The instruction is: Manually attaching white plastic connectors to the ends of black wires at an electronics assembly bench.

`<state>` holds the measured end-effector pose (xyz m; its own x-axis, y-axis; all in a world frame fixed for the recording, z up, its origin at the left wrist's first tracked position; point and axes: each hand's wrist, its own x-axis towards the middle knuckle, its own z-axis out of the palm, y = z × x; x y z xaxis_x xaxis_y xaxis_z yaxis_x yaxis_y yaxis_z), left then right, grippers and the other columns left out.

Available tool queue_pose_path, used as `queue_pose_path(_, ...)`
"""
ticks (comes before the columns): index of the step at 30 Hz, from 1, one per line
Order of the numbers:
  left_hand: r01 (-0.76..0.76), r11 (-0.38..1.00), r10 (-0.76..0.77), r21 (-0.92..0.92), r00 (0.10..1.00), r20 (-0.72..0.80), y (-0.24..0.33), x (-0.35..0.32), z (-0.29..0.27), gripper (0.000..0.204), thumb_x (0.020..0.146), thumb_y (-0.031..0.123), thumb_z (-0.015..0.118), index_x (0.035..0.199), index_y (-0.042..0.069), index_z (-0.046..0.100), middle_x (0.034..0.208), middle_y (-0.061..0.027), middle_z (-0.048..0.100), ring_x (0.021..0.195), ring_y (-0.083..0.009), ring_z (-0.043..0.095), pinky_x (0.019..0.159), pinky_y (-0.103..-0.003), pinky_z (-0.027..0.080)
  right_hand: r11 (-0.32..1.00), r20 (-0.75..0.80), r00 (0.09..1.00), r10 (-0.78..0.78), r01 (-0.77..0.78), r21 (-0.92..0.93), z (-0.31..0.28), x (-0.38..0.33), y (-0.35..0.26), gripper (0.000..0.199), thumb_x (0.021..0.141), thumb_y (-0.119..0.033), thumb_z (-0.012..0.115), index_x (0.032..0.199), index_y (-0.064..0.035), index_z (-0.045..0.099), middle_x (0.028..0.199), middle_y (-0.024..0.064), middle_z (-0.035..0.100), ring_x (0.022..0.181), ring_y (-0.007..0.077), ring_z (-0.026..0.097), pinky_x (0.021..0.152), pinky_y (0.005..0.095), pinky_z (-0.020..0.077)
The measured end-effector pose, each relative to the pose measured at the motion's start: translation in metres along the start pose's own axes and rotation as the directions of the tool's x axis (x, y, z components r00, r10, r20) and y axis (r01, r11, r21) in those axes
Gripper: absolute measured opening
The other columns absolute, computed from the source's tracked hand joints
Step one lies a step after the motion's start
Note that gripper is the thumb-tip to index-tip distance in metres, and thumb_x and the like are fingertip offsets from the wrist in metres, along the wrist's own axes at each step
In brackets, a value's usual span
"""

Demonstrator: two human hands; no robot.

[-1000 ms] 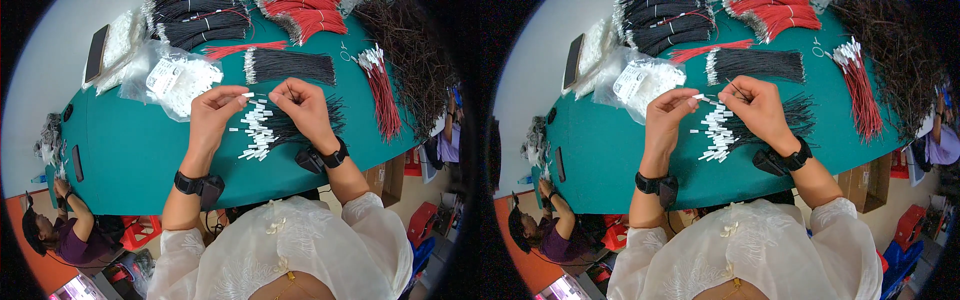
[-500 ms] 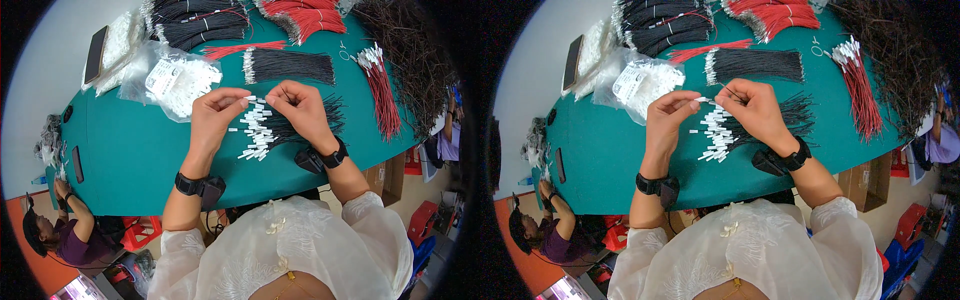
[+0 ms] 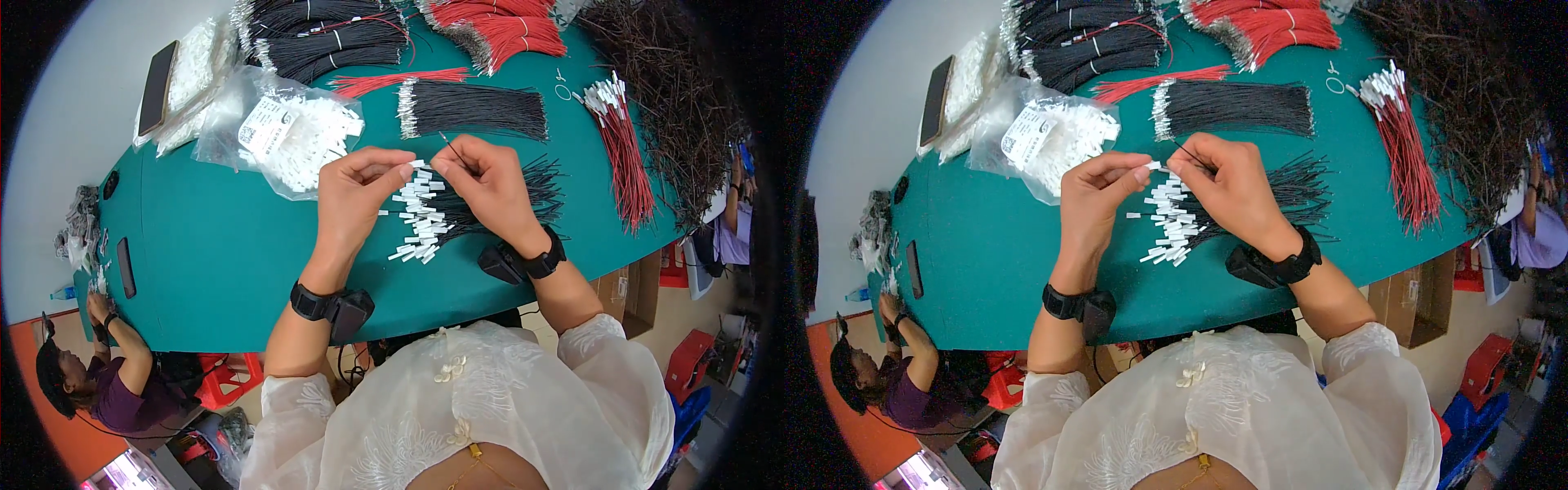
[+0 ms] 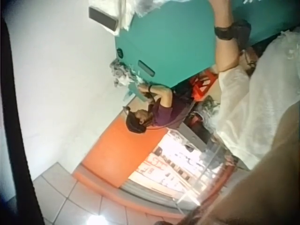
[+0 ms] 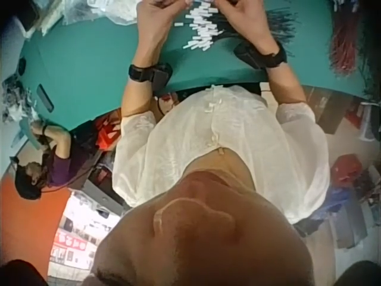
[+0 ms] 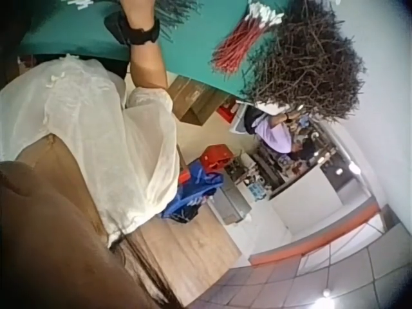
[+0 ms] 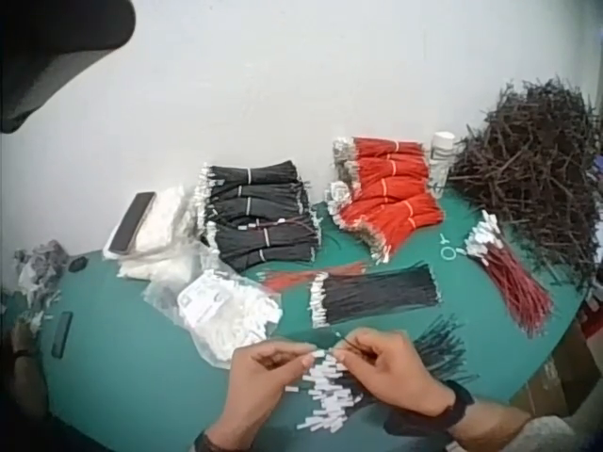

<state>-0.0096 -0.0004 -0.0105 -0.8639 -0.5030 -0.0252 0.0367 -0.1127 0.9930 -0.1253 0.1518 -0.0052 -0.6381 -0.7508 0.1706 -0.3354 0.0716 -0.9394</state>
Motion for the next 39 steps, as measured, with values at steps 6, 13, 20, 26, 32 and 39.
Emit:
queue_pose_path(6, 0.039, 0.999, -0.039, 0.021, 0.999, -0.019, -0.001, -0.001, 0.004, 0.016, 0.083, 0.002, 0.071, 0.098, -0.002, 0.071, 0.084, -0.0077, 0.071, 0.074, -0.0089, 0.064, 0.07, -0.022, 0.051, 1.0, -0.018, 1.0, -0.012, 0.012, -0.027, 0.002, -0.001, 0.0, 0.011, 0.09, -0.006, 0.064, 0.086, 0.004, 0.062, 0.067, -0.0024, 0.056, 0.063, -0.0003, 0.042, 0.052, 0.0195, 0.0334)
queue_pose_path(13, 0.021, 0.993, -0.022, 0.112, 1.0, 0.013, -0.014, 0.0, 0.004, 0.016, 0.082, 0.004, 0.072, 0.096, -0.002, 0.07, 0.083, -0.0076, 0.071, 0.072, -0.0104, 0.065, 0.068, -0.023, 0.051, 0.997, 0.027, 0.999, -0.046, 0.047, -0.065, -0.004, 0.005, 0.008, 0.014, 0.093, -0.009, 0.06, 0.087, 0.0042, 0.062, 0.068, 0.0012, 0.058, 0.06, 0.0038, 0.047, 0.053, 0.0218, 0.0373)
queue_pose_path(20, -0.31, 0.763, 0.196, 0.567, 0.947, 0.255, -0.009, 0.002, 0.002, 0.014, 0.076, 0.004, 0.074, 0.09, 0.003, 0.071, 0.086, -0.0098, 0.067, 0.071, -0.0211, 0.065, 0.064, -0.031, 0.051, 0.834, 0.025, 0.909, -0.417, 0.394, -0.386, -0.008, 0.014, 0.02, 0.019, 0.095, -0.01, 0.054, 0.085, 0.0036, 0.063, 0.068, 0.0078, 0.059, 0.057, 0.0117, 0.051, 0.053, 0.027, 0.0398)
queue_pose_path(26, -0.221, 0.349, 0.492, 0.911, 0.87, 0.022, -0.01, 0.023, -0.051, 0.014, 0.073, 0.004, 0.072, 0.087, 0.004, 0.07, 0.086, -0.0112, 0.06, 0.085, -0.0302, 0.059, 0.075, -0.04, 0.048, 0.966, 0.033, 0.989, -0.146, 0.15, -0.213, -0.004, 0.006, 0.002, 0.018, 0.094, -0.011, 0.055, 0.086, 0.0035, 0.063, 0.067, 0.0088, 0.057, 0.057, 0.0136, 0.05, 0.053, 0.0283, 0.0388)
queue_pose_path(32, -0.184, 0.139, 0.467, 0.973, 0.878, 0.1, -0.017, 0.025, -0.053, 0.016, 0.074, 0.004, 0.072, 0.09, 0.003, 0.07, 0.088, -0.0104, 0.062, 0.081, -0.0283, 0.06, 0.071, -0.037, 0.049, 0.973, 0.054, 0.992, -0.112, 0.12, -0.196, -0.001, 0.005, 0.003, 0.019, 0.094, -0.012, 0.056, 0.086, 0.0032, 0.064, 0.067, 0.0088, 0.057, 0.056, 0.0132, 0.048, 0.052, 0.0277, 0.0375)
queue_pose_path(39, -0.223, 0.753, 0.344, 0.619, 0.936, -0.081, 0.0, 0.019, -0.037, 0.013, 0.083, 0.006, 0.067, 0.095, 0.001, 0.069, 0.086, -0.0088, 0.064, 0.077, -0.0217, 0.062, 0.071, -0.031, 0.051, 0.993, 0.016, 0.996, -0.086, 0.087, -0.081, 0.002, 0.003, -0.004, 0.016, 0.096, -0.013, 0.054, 0.098, 0.0014, 0.061, 0.062, 0.0032, 0.049, 0.055, 0.0081, 0.043, 0.05, 0.025, 0.0335)
